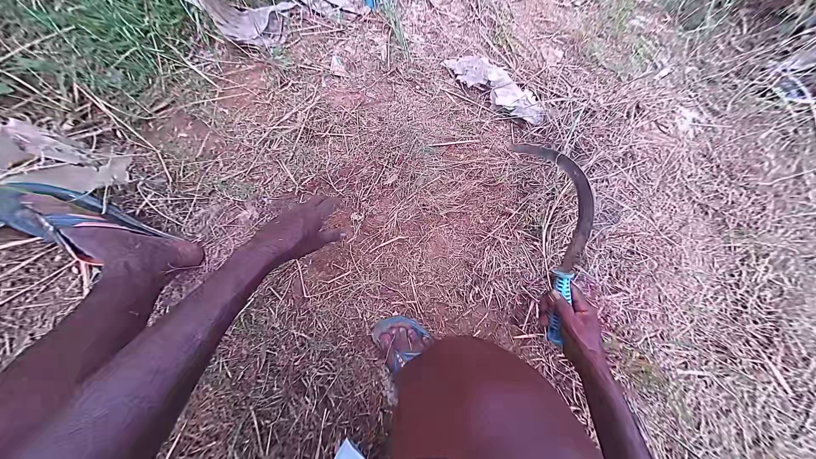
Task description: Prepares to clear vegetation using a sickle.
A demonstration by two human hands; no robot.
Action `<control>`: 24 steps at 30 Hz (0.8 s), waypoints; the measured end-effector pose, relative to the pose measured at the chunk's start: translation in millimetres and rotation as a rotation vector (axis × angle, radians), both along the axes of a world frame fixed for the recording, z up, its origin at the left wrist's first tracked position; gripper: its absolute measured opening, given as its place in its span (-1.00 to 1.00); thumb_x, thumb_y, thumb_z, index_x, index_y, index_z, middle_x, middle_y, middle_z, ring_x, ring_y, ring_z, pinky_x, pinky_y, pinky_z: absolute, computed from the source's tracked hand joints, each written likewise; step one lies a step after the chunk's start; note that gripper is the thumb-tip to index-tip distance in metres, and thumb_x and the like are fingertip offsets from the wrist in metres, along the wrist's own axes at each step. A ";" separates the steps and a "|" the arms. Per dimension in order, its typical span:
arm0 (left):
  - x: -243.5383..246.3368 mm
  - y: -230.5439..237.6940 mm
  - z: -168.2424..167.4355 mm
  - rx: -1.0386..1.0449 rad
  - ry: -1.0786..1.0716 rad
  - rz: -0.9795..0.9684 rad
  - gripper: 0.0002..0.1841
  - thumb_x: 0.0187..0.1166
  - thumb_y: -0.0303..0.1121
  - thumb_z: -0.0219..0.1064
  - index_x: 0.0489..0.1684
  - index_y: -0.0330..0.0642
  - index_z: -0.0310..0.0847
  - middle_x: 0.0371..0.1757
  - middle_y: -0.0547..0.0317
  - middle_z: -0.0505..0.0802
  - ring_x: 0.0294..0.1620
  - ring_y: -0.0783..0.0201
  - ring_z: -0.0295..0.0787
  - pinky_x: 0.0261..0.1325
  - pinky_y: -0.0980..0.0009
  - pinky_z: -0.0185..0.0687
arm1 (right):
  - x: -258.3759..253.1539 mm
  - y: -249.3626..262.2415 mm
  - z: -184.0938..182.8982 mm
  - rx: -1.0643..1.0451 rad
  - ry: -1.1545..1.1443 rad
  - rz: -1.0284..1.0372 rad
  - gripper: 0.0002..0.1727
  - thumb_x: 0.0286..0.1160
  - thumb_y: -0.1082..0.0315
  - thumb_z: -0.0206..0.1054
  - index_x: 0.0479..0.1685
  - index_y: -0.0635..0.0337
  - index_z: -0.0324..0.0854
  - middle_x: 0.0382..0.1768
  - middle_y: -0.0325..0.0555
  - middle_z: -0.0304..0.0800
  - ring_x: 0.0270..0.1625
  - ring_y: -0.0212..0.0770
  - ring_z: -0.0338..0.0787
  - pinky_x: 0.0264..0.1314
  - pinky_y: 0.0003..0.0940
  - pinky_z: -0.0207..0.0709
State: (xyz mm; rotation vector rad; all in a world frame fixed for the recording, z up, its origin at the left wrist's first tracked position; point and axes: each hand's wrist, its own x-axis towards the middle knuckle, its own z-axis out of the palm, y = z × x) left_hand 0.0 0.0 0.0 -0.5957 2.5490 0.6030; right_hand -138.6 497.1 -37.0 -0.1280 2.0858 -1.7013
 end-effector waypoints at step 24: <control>-117.2 62.9 -70.0 0.053 0.258 0.145 -0.61 0.70 -0.51 0.17 0.43 -0.55 0.48 0.42 -0.52 0.63 0.49 -0.46 0.53 0.49 -0.38 0.37 | 64.7 -59.7 -24.0 -0.195 -0.552 0.013 -0.69 0.78 0.35 -0.15 0.27 0.32 0.34 -0.53 -0.16 0.68 -0.71 -0.34 0.64 -0.67 -0.45 0.62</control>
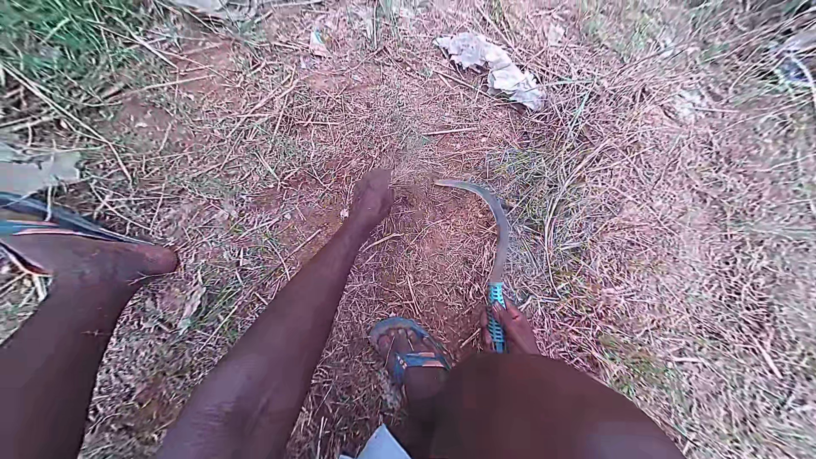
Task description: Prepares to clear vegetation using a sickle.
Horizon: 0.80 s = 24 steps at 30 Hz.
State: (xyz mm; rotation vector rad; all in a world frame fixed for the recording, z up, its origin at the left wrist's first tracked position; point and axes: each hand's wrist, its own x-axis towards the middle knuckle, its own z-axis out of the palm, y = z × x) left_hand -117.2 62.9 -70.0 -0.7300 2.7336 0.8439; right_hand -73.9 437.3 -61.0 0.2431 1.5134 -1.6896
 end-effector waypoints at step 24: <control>56.3 -24.4 -0.6 0.141 0.105 0.499 -0.59 0.84 -0.37 0.01 0.47 -0.52 0.44 0.27 -0.57 0.70 0.36 -0.44 0.65 0.42 -0.39 0.42 | 8.3 29.3 13.7 0.043 -0.023 0.156 -0.64 0.68 0.21 -0.03 0.29 0.18 0.38 -0.55 -0.33 0.68 -0.63 -0.45 0.66 -0.56 -0.55 0.61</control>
